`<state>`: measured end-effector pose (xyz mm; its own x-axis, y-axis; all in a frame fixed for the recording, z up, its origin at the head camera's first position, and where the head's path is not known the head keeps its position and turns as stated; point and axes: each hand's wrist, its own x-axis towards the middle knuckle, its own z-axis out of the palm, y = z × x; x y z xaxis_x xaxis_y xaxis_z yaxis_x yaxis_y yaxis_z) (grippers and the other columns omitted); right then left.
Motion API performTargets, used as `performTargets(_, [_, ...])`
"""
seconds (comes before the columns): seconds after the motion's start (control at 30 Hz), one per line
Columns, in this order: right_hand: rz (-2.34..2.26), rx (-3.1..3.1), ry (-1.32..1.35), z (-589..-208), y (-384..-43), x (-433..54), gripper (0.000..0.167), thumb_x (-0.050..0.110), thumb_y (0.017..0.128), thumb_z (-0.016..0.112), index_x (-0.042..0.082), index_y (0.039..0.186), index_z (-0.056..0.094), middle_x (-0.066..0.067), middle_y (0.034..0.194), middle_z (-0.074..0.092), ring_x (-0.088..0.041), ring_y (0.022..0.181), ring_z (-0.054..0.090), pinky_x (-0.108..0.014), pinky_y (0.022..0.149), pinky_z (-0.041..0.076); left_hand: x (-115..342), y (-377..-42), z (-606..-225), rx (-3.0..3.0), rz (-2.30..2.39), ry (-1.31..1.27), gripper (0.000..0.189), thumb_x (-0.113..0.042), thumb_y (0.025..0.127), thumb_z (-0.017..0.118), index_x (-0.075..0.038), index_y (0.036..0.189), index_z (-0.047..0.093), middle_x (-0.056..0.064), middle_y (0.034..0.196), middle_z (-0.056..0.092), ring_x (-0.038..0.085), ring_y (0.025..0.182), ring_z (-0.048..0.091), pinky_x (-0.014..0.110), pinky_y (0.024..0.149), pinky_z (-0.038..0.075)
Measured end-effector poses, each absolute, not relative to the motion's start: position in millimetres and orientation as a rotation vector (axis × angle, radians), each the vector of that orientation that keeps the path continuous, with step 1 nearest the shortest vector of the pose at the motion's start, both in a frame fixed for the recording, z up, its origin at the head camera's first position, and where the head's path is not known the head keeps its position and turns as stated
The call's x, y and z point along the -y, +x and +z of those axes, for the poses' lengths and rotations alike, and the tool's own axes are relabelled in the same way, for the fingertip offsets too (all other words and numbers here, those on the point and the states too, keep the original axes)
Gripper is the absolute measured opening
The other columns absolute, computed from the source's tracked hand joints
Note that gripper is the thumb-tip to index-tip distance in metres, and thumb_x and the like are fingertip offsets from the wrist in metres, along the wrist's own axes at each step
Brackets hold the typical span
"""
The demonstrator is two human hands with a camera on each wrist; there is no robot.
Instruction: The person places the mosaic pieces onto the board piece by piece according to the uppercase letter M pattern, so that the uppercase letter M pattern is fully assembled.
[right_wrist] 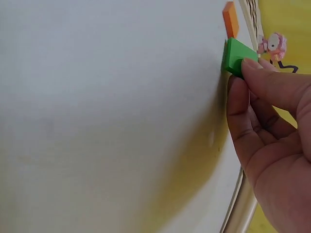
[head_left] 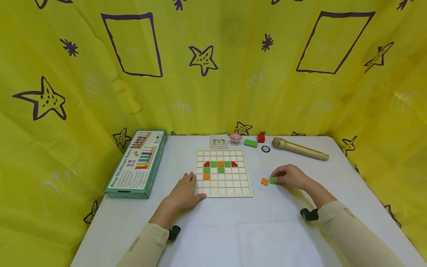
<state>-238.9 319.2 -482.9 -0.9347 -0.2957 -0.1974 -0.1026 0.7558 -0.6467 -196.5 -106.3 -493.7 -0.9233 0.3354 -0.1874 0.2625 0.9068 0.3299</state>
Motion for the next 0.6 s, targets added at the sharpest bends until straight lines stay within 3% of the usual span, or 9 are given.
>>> performTargets(0.6, [-1.06,-2.585,-0.3,-464,-272,-276,0.016,0.007,0.093,0.071,0.002,0.108,0.075,-0.004,0.098,0.073,-0.019,0.086,0.063,-0.034,0.083,0.055,106,-198,-496,-2.828,0.417,0.42,0.092,-0.052,0.096,0.063,0.01,0.154,0.027,0.024,0.162,0.024,0.041,0.15,0.017,0.05,0.12,0.022])
